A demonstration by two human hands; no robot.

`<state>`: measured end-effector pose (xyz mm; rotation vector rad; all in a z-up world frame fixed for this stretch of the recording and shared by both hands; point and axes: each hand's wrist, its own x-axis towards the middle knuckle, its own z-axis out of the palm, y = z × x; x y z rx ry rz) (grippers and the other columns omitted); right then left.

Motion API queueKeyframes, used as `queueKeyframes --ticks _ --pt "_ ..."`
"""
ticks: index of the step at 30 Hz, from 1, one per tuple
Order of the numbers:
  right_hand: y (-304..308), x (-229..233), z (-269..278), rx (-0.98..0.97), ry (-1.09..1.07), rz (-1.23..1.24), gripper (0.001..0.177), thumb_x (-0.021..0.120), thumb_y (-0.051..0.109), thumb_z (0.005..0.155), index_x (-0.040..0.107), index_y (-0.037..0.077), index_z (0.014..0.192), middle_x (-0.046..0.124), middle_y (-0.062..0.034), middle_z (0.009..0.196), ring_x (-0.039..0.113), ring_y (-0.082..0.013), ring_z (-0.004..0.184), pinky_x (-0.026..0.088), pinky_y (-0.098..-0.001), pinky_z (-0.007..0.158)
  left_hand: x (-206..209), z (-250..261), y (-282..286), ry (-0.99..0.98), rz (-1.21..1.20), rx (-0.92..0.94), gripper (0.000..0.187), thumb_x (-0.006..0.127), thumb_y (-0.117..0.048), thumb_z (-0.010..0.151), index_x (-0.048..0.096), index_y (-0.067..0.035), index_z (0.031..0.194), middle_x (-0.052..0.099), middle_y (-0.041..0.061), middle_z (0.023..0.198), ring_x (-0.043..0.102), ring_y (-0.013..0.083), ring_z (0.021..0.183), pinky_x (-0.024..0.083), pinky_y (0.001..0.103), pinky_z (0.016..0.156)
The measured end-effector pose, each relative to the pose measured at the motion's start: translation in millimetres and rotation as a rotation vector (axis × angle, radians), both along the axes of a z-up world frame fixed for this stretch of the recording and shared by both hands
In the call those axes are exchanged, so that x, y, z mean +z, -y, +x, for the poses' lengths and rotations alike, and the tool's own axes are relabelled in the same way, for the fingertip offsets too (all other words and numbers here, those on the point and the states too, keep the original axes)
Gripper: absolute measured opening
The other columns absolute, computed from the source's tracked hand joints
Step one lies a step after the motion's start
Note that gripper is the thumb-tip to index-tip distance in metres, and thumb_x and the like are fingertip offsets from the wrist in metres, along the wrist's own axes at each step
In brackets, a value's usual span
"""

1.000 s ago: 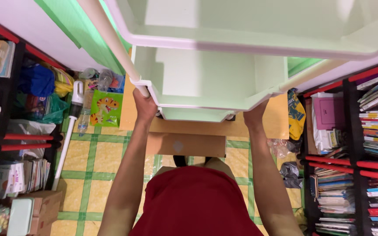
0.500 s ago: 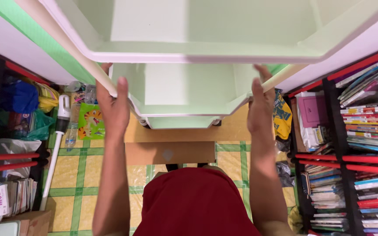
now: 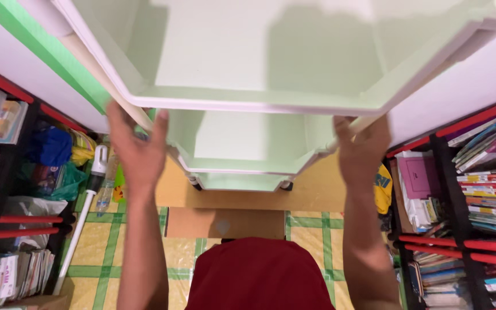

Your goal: The person assembles a three-tier plastic storage cart by inserting vertical poles into the drawer units, stacking the drawers, and attaching caster wheels to the base. The cart is completed and stands upright on a table.

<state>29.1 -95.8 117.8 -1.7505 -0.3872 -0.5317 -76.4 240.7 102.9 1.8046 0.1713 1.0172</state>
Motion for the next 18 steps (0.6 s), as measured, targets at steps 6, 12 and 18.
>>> queueKeyframes --ticks 6,12,18 --pt "3.6 15.5 23.3 0.422 -0.08 0.621 0.025 0.062 0.009 0.112 0.054 0.004 0.089 0.049 -0.0003 0.067 0.039 -0.007 0.048 0.026 -0.0253 0.046 19.2 28.8 -7.0 0.234 -0.053 -0.025 0.012 0.075 0.008 0.104 0.063 0.006 0.108 0.067 0.004 0.1 0.06 0.008 0.092 0.048 0.023 0.08" --pt "11.9 -10.9 33.3 0.579 -0.169 0.503 0.016 0.057 -0.004 0.093 0.052 0.002 0.079 0.045 0.0032 0.062 0.031 -0.005 0.048 0.021 -0.0262 0.046 13.7 29.5 -20.5 0.091 -0.237 -0.118 0.014 0.067 0.009 0.094 0.063 0.003 0.082 0.06 -0.001 0.075 0.052 0.0053 0.063 0.035 0.022 0.055" --pt "8.3 3.4 23.1 0.518 -0.216 0.333 0.026 0.06 -0.01 0.092 0.05 0.006 0.075 0.049 0.0031 0.064 0.043 -0.0069 0.051 0.033 -0.0278 0.049 57.5 23.4 -6.5 0.03 -0.16 -0.096 0.008 0.069 0.004 0.095 0.062 0.0 0.095 0.064 -0.002 0.082 0.057 0.0068 0.073 0.044 0.024 0.065"
